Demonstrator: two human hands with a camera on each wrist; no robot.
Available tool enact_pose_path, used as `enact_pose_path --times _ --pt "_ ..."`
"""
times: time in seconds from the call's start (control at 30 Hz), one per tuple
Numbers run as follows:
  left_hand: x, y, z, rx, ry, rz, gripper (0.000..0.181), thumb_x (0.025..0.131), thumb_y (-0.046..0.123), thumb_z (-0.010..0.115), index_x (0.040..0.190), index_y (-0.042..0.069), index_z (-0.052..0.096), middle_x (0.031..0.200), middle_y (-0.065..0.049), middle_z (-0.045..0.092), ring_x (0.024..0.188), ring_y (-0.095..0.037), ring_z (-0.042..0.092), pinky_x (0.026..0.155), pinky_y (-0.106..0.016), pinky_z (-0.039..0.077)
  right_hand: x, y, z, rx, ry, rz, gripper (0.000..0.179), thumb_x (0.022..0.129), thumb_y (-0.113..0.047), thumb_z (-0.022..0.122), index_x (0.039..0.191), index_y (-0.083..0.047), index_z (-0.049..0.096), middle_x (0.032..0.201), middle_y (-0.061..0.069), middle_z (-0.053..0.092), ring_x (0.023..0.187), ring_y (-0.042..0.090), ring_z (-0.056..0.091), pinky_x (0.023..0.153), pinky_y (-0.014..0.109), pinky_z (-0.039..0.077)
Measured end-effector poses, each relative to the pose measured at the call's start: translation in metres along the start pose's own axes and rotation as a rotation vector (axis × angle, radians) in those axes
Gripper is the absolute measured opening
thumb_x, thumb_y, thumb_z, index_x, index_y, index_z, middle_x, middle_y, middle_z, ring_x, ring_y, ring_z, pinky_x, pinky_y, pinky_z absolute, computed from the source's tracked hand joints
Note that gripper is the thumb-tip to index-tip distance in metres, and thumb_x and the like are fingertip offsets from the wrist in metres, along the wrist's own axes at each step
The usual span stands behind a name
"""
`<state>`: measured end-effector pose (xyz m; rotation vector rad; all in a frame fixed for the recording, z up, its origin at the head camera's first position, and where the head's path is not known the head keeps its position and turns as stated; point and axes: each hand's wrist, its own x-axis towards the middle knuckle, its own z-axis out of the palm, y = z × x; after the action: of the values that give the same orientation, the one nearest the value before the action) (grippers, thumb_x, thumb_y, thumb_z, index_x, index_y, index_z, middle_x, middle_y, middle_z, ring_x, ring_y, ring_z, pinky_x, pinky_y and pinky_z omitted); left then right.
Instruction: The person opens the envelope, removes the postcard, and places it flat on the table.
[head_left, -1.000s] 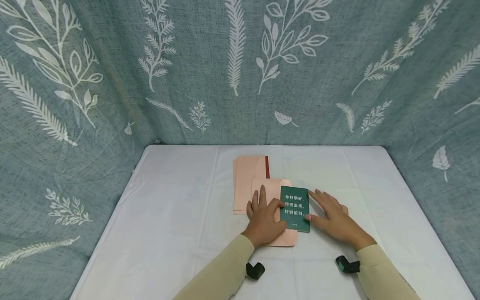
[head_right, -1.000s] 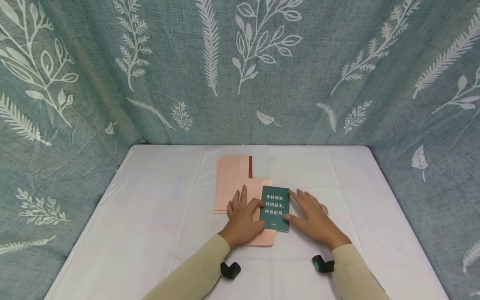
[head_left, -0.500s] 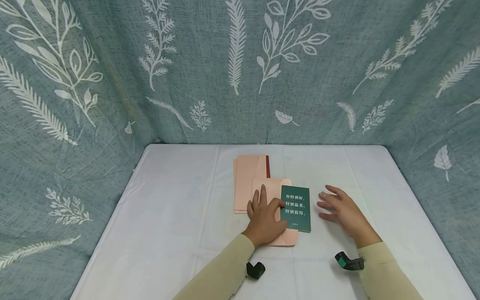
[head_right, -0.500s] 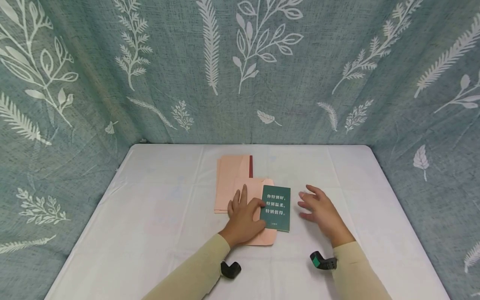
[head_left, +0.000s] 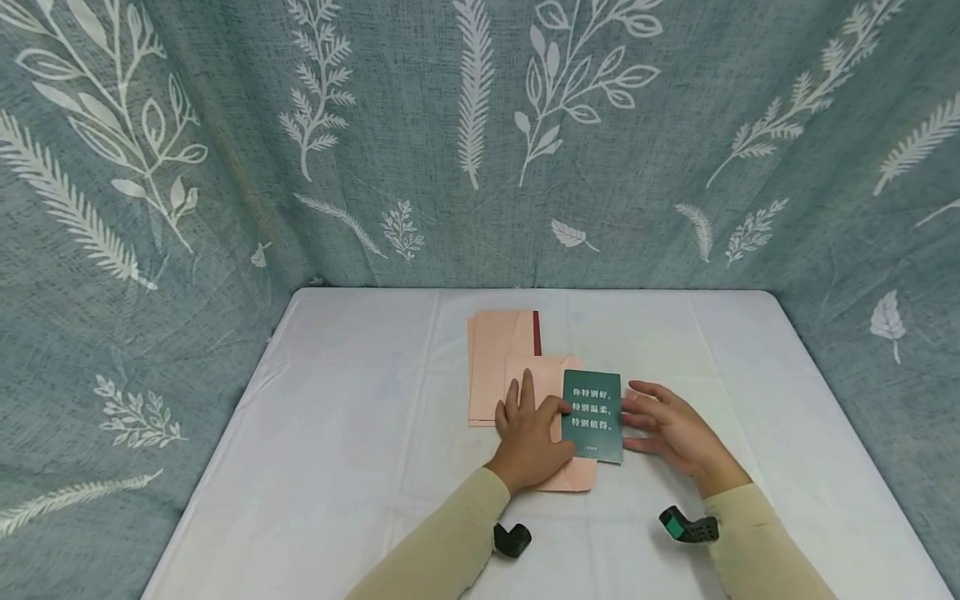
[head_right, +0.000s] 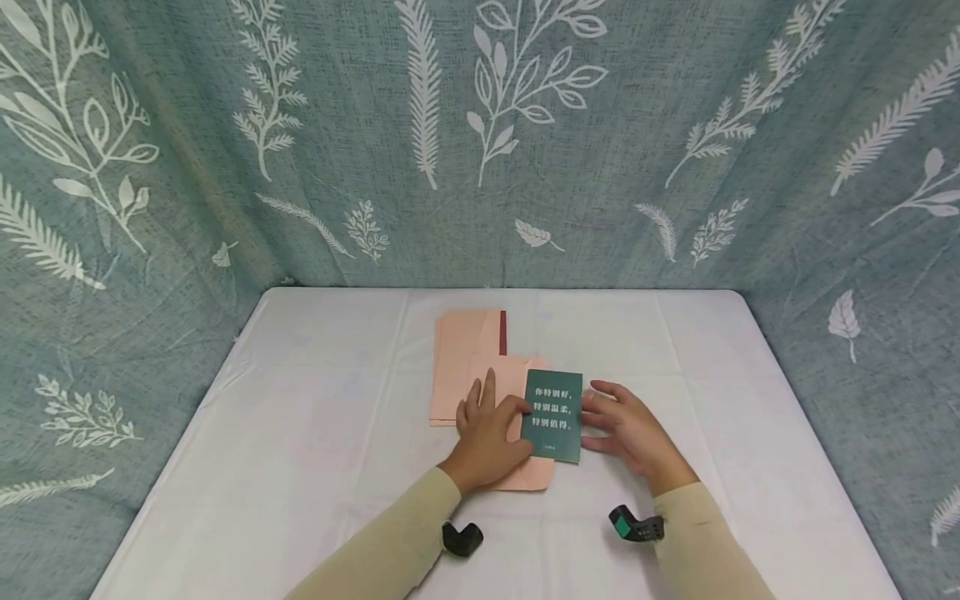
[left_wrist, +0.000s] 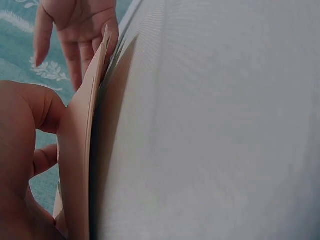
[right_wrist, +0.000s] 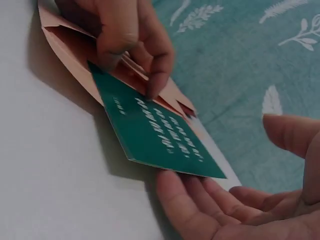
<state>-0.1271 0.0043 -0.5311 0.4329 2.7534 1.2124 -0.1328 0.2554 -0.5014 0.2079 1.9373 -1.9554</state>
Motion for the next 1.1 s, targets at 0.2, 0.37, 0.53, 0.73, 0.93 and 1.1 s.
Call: enact_pose_path --times 0.2,0.37,0.53,0.73,0.93,1.1 --pt "0.0 0.001 0.0 -0.001 -0.003 -0.002 0.041 0.084 0.021 0.066 0.125 0.022 0.068 0.18 -0.021 0.003 0.162 -0.046 -0.002 0.12 -0.073 0.0 0.003 0.007 0.005 0.013 0.014 0.002 0.069 0.114 -0.019 0.059 0.168 0.004 0.024 0.141 0.027 0.055 0.114 0.027 0.067 0.085 0.042 0.062" --pt "0.0 0.001 0.001 0.0 -0.002 -0.003 0.04 0.085 0.02 0.066 0.125 0.022 0.068 0.18 -0.021 0.003 0.162 -0.046 -0.001 0.12 -0.073 0.0 0.005 0.009 0.006 0.043 0.024 -0.013 0.063 0.113 -0.008 0.056 0.167 0.005 0.026 0.128 0.019 0.062 0.102 0.022 0.071 0.081 0.04 0.063" --pt "0.0 0.002 0.001 0.0 0.002 -0.005 0.039 0.086 0.02 0.068 0.125 0.022 0.068 0.18 -0.021 0.003 0.162 -0.046 -0.002 0.12 -0.073 0.0 0.006 0.011 0.006 0.048 0.04 -0.019 0.059 0.112 0.0 0.053 0.165 0.005 0.029 0.124 0.017 0.064 0.095 0.021 0.073 0.078 0.039 0.063" --pt "0.0 0.002 0.001 0.007 0.001 -0.004 0.039 0.085 0.02 0.068 0.125 0.022 0.068 0.18 -0.022 0.004 0.162 -0.046 -0.001 0.12 -0.074 0.0 0.007 0.012 0.008 0.019 0.065 -0.025 0.056 0.111 0.002 0.053 0.164 0.003 0.034 0.119 0.016 0.065 0.09 0.021 0.072 0.074 0.036 0.063" --pt "0.001 0.002 0.001 0.017 -0.001 -0.007 0.039 0.086 0.021 0.067 0.124 0.022 0.068 0.18 -0.022 0.004 0.162 -0.047 -0.001 0.12 -0.074 0.0 0.007 0.012 0.008 0.006 0.069 -0.043 0.056 0.11 0.004 0.054 0.163 0.004 0.035 0.118 0.015 0.064 0.088 0.02 0.071 0.071 0.034 0.062" --pt "0.0 0.002 0.001 0.016 0.002 -0.008 0.038 0.085 0.02 0.066 0.123 0.022 0.068 0.18 -0.022 0.004 0.162 -0.046 -0.001 0.12 -0.074 0.0 0.006 0.012 0.006 -0.001 0.074 -0.049 0.056 0.11 0.003 0.054 0.163 0.004 0.035 0.116 0.014 0.063 0.087 0.019 0.07 0.071 0.034 0.062"
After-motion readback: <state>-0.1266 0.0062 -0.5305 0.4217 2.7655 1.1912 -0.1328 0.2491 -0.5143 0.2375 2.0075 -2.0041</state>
